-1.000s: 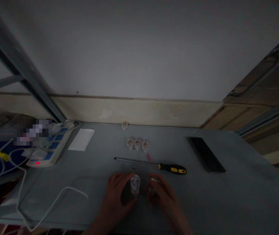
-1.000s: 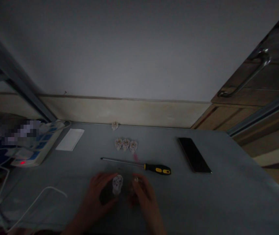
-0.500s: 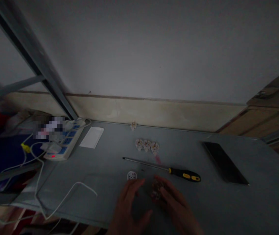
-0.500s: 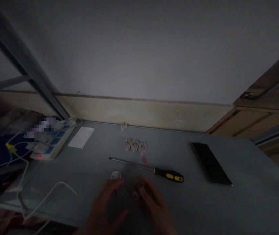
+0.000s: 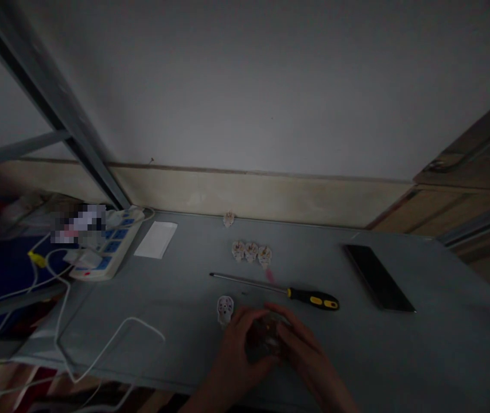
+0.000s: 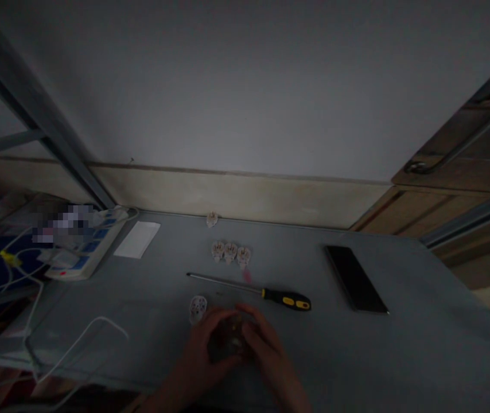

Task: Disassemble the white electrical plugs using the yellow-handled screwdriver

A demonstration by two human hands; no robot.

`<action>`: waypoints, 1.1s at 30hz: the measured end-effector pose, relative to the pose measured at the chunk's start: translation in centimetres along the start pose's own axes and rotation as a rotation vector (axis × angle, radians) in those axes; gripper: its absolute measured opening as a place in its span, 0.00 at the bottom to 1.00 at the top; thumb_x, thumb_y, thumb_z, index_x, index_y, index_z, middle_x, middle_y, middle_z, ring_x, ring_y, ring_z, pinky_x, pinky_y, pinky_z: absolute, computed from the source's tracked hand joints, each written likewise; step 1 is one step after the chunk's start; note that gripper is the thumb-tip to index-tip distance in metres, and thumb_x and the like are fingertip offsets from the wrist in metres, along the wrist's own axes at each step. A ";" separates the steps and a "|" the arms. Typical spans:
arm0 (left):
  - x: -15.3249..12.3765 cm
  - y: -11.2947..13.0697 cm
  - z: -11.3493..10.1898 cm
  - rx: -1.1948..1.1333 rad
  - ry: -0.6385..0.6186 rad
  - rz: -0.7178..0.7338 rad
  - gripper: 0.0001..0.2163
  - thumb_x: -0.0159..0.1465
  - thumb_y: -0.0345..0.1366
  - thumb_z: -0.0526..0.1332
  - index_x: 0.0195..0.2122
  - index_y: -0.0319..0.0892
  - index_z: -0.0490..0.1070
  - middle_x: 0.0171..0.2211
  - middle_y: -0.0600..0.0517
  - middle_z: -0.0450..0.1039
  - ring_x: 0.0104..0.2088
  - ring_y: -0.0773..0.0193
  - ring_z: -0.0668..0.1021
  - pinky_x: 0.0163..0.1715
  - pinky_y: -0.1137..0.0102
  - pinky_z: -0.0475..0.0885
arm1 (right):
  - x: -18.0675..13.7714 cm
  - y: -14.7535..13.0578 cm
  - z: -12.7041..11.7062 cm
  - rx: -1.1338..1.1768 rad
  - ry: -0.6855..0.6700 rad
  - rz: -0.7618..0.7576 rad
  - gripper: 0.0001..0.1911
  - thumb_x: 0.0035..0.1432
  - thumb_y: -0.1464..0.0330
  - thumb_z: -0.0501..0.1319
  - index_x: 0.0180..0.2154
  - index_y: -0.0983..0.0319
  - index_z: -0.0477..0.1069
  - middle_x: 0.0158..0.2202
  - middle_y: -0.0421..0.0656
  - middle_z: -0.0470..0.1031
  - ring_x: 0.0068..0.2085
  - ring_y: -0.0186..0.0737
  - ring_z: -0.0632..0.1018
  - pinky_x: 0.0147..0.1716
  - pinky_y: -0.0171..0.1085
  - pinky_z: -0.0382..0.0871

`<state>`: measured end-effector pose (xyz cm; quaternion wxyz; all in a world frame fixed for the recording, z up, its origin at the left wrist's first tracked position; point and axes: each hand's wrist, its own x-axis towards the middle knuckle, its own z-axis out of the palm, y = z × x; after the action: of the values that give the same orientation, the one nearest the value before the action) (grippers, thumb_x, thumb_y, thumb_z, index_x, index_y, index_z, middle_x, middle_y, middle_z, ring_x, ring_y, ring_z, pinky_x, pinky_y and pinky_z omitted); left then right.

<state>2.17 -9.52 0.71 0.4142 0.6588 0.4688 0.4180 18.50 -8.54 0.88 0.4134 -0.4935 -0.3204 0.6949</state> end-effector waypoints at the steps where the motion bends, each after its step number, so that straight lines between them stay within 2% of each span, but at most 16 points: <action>1: 0.0 0.0 0.0 -0.006 -0.007 -0.001 0.28 0.54 0.28 0.69 0.56 0.46 0.67 0.48 0.47 0.72 0.46 0.54 0.77 0.46 0.60 0.75 | 0.0 0.0 0.0 -0.027 0.005 -0.004 0.28 0.53 0.52 0.66 0.53 0.57 0.72 0.38 0.44 0.80 0.39 0.44 0.81 0.40 0.42 0.74; 4: 0.0 0.2 0.2 -0.036 -0.012 0.009 0.27 0.53 0.28 0.70 0.54 0.45 0.68 0.47 0.47 0.72 0.46 0.54 0.77 0.46 0.61 0.75 | -0.2 -0.1 0.2 -0.047 0.017 -0.016 0.27 0.53 0.52 0.66 0.51 0.57 0.73 0.39 0.44 0.81 0.42 0.46 0.82 0.44 0.44 0.74; 7: 0.0 0.4 0.3 -0.060 0.041 0.013 0.25 0.52 0.28 0.68 0.51 0.45 0.68 0.47 0.48 0.73 0.47 0.54 0.77 0.47 0.61 0.75 | -0.2 -0.1 0.4 -0.051 0.049 -0.031 0.25 0.54 0.50 0.64 0.49 0.57 0.75 0.45 0.46 0.80 0.47 0.48 0.81 0.48 0.46 0.75; 10: -0.4 -0.3 0.5 -0.060 0.087 -0.004 0.25 0.52 0.28 0.68 0.52 0.45 0.68 0.47 0.48 0.74 0.45 0.54 0.78 0.45 0.63 0.76 | -0.2 -0.3 0.2 -0.264 0.151 -0.091 0.27 0.55 0.47 0.62 0.50 0.55 0.76 0.50 0.46 0.78 0.53 0.51 0.78 0.55 0.50 0.71; 12: -0.9 -1.2 0.8 -0.036 0.098 0.001 0.27 0.52 0.29 0.68 0.53 0.46 0.67 0.49 0.46 0.74 0.46 0.53 0.78 0.46 0.62 0.76 | -0.2 -0.5 0.0 -0.424 0.237 -0.182 0.26 0.56 0.47 0.60 0.50 0.55 0.76 0.51 0.46 0.78 0.54 0.50 0.77 0.59 0.51 0.68; 14: -1.4 -2.2 1.1 -0.022 0.106 0.011 0.27 0.53 0.30 0.68 0.55 0.45 0.67 0.51 0.45 0.74 0.48 0.51 0.78 0.47 0.61 0.76 | -0.1 -1.0 -0.3 -0.547 0.260 -0.305 0.23 0.58 0.49 0.60 0.47 0.56 0.76 0.48 0.47 0.79 0.51 0.48 0.79 0.55 0.46 0.71; 17: -1.8 -3.0 1.6 -0.017 0.126 -0.010 0.26 0.54 0.30 0.67 0.55 0.45 0.67 0.49 0.45 0.76 0.47 0.52 0.79 0.46 0.62 0.77 | 0.2 -1.7 -0.6 -0.761 0.130 -0.535 0.13 0.59 0.55 0.61 0.37 0.57 0.77 0.35 0.45 0.79 0.37 0.42 0.80 0.38 0.36 0.77; 20: -1.6 -3.2 1.8 0.003 0.162 -0.016 0.26 0.53 0.28 0.67 0.54 0.45 0.68 0.47 0.46 0.76 0.45 0.53 0.79 0.45 0.62 0.77 | 0.5 -2.2 -0.5 -0.964 0.056 -0.673 0.11 0.61 0.59 0.61 0.32 0.56 0.77 0.30 0.43 0.77 0.31 0.38 0.79 0.32 0.33 0.76; 24: -1.1 -3.1 1.6 -0.001 0.116 0.045 0.28 0.51 0.24 0.65 0.54 0.46 0.68 0.45 0.47 0.75 0.42 0.54 0.79 0.42 0.63 0.77 | 0.7 -2.1 -0.2 -1.032 0.106 -0.664 0.12 0.61 0.57 0.61 0.32 0.54 0.79 0.32 0.43 0.77 0.31 0.39 0.79 0.32 0.33 0.76; 28: -0.8 -2.9 1.5 0.033 0.087 0.064 0.27 0.48 0.20 0.63 0.50 0.45 0.69 0.43 0.48 0.75 0.42 0.54 0.78 0.41 0.63 0.76 | 0.8 -1.6 0.3 -1.021 0.175 -0.544 0.12 0.58 0.57 0.62 0.28 0.55 0.78 0.27 0.41 0.75 0.27 0.38 0.77 0.29 0.34 0.73; 31: -0.7 -2.7 1.6 0.063 0.093 0.046 0.25 0.48 0.19 0.62 0.48 0.44 0.70 0.42 0.48 0.74 0.41 0.54 0.78 0.42 0.63 0.75 | 0.6 -1.6 0.7 -1.003 0.186 -0.479 0.12 0.54 0.60 0.62 0.23 0.58 0.74 0.22 0.39 0.72 0.23 0.36 0.74 0.25 0.34 0.70; 33: -0.7 -2.4 1.7 0.065 0.110 0.028 0.23 0.49 0.20 0.62 0.47 0.44 0.70 0.42 0.47 0.74 0.41 0.55 0.77 0.42 0.63 0.75 | 0.3 -1.9 0.8 -0.982 0.265 -0.463 0.12 0.51 0.61 0.62 0.20 0.58 0.68 0.20 0.38 0.70 0.22 0.35 0.72 0.24 0.34 0.68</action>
<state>2.98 -9.88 -2.22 0.3601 0.6543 0.4949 0.4441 18.21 -7.47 2.66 0.3135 -0.6280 -0.6519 0.2870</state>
